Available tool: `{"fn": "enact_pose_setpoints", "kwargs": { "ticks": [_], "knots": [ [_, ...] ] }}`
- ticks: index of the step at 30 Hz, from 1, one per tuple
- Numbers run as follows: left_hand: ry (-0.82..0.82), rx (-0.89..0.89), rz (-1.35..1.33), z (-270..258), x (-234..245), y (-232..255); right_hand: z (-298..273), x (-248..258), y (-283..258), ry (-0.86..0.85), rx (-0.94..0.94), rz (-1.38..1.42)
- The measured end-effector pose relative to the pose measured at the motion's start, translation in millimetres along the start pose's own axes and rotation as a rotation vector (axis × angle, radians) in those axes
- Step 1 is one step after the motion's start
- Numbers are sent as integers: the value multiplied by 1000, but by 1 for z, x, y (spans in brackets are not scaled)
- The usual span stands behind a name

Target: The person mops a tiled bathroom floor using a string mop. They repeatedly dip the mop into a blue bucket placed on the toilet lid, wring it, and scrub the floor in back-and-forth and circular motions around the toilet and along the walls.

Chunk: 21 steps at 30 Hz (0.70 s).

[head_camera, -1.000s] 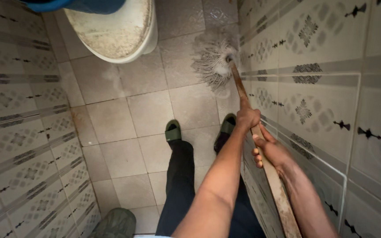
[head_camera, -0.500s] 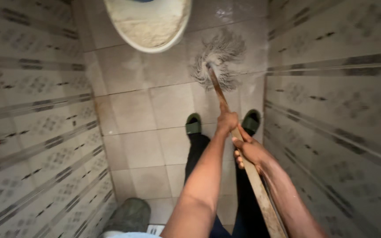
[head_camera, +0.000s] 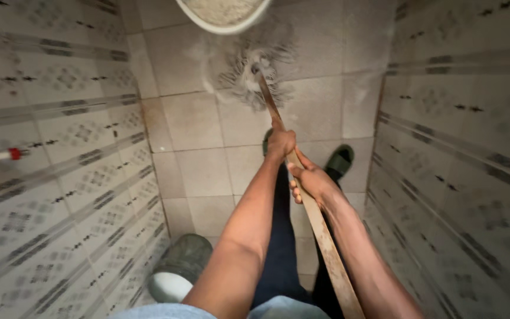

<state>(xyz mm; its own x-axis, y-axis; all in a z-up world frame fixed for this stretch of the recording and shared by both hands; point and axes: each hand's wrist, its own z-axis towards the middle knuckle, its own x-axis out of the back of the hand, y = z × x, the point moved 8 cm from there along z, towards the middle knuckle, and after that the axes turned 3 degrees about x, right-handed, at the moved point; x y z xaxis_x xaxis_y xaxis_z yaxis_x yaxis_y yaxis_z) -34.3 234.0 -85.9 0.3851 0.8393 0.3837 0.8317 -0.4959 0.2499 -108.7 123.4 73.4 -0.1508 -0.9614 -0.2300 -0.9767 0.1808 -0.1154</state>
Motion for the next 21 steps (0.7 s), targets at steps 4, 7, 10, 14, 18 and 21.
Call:
{"fn": "enact_pose_setpoints", "kwargs": {
  "ticks": [4, 7, 10, 14, 18, 21],
  "knots": [
    [-67, -22, -13, -22, -38, 37, -1, 43, -9, 22, 21, 58],
    [-147, -3, 3, -32, -91, 50, -12, 90, 2, 21, 63, 103],
    [-120, -122, 83, -39, -148, 88, -21, 147, -3, 83, 70, 139],
    [-253, -78, 76, -62, -227, 129, -46, 216, -9, 154, 119, 147],
    [-334, -136, 16, -78, -293, 139, -73, 260, -5, 242, 107, 133],
    [-256, -302, 27, -78, -313, 147, -82, 269, -14, 254, 114, 117]
  ]
}}
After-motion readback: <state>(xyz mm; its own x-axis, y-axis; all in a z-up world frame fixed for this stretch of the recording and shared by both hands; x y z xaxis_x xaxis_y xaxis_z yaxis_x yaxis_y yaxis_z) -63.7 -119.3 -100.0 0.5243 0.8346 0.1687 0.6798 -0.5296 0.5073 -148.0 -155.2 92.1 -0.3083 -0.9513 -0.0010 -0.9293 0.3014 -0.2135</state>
